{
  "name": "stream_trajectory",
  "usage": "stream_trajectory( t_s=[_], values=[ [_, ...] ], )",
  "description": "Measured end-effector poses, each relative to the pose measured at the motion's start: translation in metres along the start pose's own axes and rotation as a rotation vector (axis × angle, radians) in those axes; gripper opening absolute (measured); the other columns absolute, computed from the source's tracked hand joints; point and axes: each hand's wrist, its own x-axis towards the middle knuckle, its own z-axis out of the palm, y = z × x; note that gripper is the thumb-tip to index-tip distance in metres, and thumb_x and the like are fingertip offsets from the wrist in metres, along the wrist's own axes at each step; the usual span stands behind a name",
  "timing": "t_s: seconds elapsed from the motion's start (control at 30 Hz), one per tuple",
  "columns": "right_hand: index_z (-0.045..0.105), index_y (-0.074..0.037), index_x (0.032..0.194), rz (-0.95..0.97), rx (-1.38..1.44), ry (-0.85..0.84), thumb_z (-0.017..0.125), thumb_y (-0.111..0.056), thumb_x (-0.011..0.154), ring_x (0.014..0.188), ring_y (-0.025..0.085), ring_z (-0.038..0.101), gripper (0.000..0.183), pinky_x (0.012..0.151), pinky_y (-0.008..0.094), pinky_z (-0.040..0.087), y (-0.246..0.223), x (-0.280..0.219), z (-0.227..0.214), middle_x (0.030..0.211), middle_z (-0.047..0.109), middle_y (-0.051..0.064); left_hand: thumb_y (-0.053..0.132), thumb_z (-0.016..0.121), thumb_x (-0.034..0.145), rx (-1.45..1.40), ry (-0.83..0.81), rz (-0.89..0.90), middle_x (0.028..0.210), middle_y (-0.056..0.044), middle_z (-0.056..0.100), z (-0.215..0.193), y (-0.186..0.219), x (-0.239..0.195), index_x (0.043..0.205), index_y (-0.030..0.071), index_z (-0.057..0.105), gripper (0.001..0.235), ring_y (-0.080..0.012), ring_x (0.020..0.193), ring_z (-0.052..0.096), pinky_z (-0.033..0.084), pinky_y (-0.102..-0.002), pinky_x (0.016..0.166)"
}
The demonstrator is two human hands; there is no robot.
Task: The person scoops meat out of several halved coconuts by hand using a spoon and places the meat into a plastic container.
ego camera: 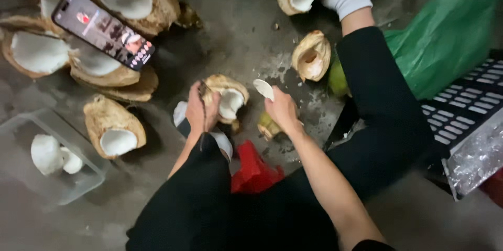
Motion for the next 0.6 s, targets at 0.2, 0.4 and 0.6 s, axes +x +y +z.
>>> stream_trajectory(
  t_s=[0.2,0.4,0.6],
  values=[
    [0.068,-0.008,0.073,0.248,0.773,0.395,0.067,-0.030,0.083,0.033,0.019,0.053,0.024,0.031,0.029,0.040,-0.031,0.046,-0.048,0.047,0.056,0.010,0.055,0.053,0.091,0.058,-0.370,0.105,0.127,-0.021,0.053,0.014,0.029,0.000,0.135,0.004,0.043,0.068,-0.0387,0.117,0.056,0.046,-0.049,0.099],
    [0.051,-0.002,0.118,0.312,1.492,0.435,0.067,-0.057,0.078,0.046,0.009,0.039,0.070,0.034,0.018,0.033,-0.078,0.158,-0.090,0.087,0.067,0.019,0.048,0.054,0.091,0.321,-0.951,0.083,0.148,-0.030,0.031,0.029,0.061,0.015,0.146,0.006,0.031,0.073,-0.0487,0.123,0.050,0.044,-0.058,0.099],
    [0.054,-0.005,0.088,0.453,1.519,0.506,0.067,-0.027,0.081,0.047,0.016,0.045,0.026,0.036,0.024,0.035,-0.004,0.310,-0.050,0.064,0.045,0.006,0.068,0.069,0.067,0.218,-1.380,0.102,0.141,-0.036,0.032,0.038,0.027,0.003,0.152,0.021,0.022,0.107,-0.0543,0.125,0.044,0.037,-0.055,0.108]
  ],
)
